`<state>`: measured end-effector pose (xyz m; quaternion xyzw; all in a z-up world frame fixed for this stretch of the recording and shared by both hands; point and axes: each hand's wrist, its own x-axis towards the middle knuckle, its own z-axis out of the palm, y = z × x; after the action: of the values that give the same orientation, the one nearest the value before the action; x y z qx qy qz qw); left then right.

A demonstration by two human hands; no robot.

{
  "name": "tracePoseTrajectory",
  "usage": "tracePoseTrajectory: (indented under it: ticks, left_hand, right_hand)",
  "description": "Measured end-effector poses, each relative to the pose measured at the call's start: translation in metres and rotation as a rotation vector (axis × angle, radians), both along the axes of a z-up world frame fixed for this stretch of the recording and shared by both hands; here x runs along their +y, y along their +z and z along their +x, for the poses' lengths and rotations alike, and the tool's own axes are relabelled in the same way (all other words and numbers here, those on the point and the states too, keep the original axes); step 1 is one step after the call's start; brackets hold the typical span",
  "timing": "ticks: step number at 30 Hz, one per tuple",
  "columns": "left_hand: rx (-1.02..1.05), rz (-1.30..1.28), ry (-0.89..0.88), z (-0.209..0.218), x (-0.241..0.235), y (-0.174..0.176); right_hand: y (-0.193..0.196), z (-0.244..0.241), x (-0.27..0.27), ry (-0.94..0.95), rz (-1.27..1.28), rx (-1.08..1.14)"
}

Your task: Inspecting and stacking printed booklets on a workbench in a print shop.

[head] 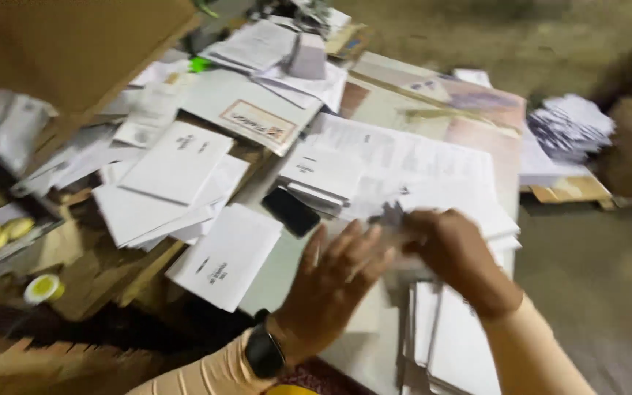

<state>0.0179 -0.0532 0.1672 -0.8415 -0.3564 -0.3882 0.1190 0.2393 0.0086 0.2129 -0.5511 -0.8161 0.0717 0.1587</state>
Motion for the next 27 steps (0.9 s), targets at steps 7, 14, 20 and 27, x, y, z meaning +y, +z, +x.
tracePoseTrajectory:
  ticks: [7,14,20,27]
  left_hand:
    - [0.066,-0.797,0.037,-0.040,-0.019,-0.037]
    - [-1.137,-1.124,-0.230,-0.061,-0.025,-0.108]
    - [-1.163,-1.149,-0.211,-0.051,-0.036,-0.122]
    - [-1.185,-1.240,-0.436,-0.053,-0.042,-0.125]
  right_hand:
    - [-0.050,-0.056,-0.041,0.336,0.496,-0.132]
    - [-0.093,-0.090,-0.097,0.045,0.110,0.762]
    - [-0.145,-0.106,-0.112,-0.014,-0.196,1.059]
    - [-0.151,-0.109,-0.116,-0.062,-0.198,0.993]
